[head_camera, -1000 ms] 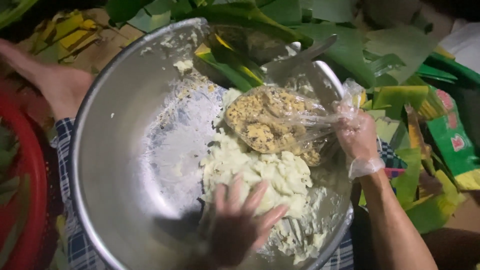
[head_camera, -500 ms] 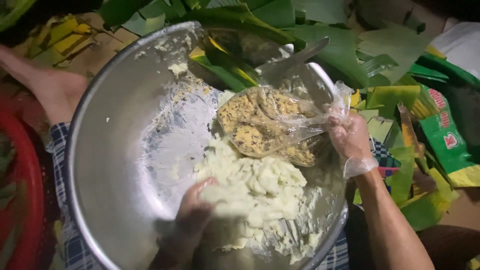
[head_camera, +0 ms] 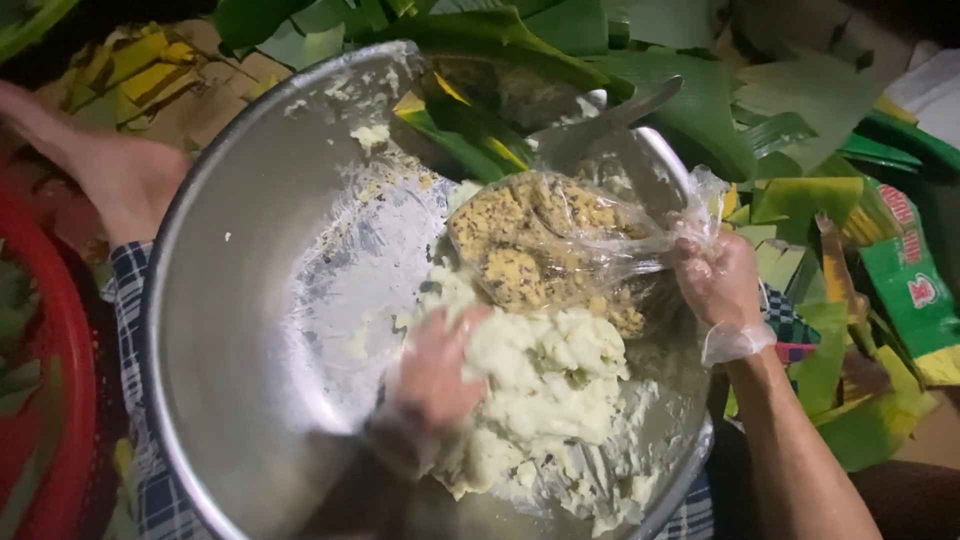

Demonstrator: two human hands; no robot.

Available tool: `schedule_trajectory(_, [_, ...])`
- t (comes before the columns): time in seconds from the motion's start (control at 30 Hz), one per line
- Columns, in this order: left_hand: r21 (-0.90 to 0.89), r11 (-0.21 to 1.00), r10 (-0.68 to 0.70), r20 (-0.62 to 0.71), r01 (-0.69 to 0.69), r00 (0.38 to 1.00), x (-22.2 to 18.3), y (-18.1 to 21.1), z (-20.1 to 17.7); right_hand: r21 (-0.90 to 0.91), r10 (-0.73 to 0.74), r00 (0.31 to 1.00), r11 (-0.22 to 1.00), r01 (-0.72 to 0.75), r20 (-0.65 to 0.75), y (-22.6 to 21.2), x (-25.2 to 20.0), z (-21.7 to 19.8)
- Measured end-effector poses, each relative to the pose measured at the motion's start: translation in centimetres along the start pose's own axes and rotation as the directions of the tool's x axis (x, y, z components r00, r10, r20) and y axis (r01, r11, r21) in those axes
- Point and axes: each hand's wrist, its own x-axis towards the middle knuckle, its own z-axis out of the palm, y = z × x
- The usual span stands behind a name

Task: Kneading and mixing a large batch of dough with filling in a metal bowl while sitting on the floor.

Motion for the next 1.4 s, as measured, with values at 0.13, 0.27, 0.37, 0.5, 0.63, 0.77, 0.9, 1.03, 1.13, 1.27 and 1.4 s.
schedule_trajectory(0.13, [0.157, 0.729, -0.645, 0.483, 0.666, 0.592, -0.3, -5.5, 3.8, 0.032, 0.005, 1.0, 0.999, -0.005, 0.011, -2.1, -0.4, -0.4])
schedule_trajectory(0.27, [0.019, 0.706, -0.637, 0.456, 0.708, 0.622, -1.4, -7.6, 4.1, 0.134, -0.096, 0.995, 0.986, 0.096, -0.006, -0.1, -0.2, -0.2])
schedule_trajectory(0.37, [-0.172, 0.684, -0.427, 0.693, 0.709, 0.58, -2.3, -8.0, -0.4, 0.101, -0.156, 0.988, 0.983, 0.156, -0.002, -0.2, -0.1, -0.3])
schedule_trajectory(0.5, [-0.181, 0.508, -0.431, 0.793, 0.842, 0.43, 7.4, -1.3, -10.8, 0.156, -0.1, 0.994, 0.983, 0.093, 0.038, 1.7, 0.2, 0.2])
schedule_trajectory(0.63, [-0.076, 0.673, -0.481, 0.71, 0.735, 0.514, 8.2, -5.2, -1.9, 0.0, 0.015, 1.0, 1.0, -0.015, -0.006, -0.1, -0.1, 0.5])
schedule_trajectory(0.77, [0.154, 0.72, -0.553, 0.717, 0.677, 0.424, 9.1, -5.5, 0.8, -0.041, 0.035, 0.999, 0.999, -0.034, 0.02, 0.8, 0.5, 0.5])
schedule_trajectory(0.9, [0.088, 0.836, -0.472, 0.62, 0.542, 0.626, 2.7, -4.1, 2.4, -0.063, 0.0, 1.0, 0.998, 0.002, 0.023, 1.3, 0.8, 0.2])
schedule_trajectory(1.03, [0.284, 0.933, -0.302, 0.287, 0.22, 0.909, -1.2, 1.3, -0.2, 0.009, -0.073, 0.996, 0.997, 0.073, 0.051, -0.5, -0.2, -0.5])
schedule_trajectory(1.13, [0.307, 0.951, -0.092, 0.135, 0.047, 0.987, -2.5, 3.6, -5.0, 0.001, -0.184, 0.982, 0.983, 0.185, 0.043, -3.4, -1.3, -0.9])
schedule_trajectory(1.27, [-0.256, 0.967, -0.021, -0.026, 0.014, 0.999, -3.0, 0.5, -8.3, -0.133, -0.188, 0.972, 0.969, 0.207, 0.139, -8.6, -3.2, -2.1])
schedule_trajectory(1.4, [-0.346, 0.857, -0.403, 0.011, 0.381, 0.915, -1.2, -5.0, -10.4, -0.312, -0.488, 0.869, 0.815, 0.488, 0.085, -14.8, -8.4, -5.8])
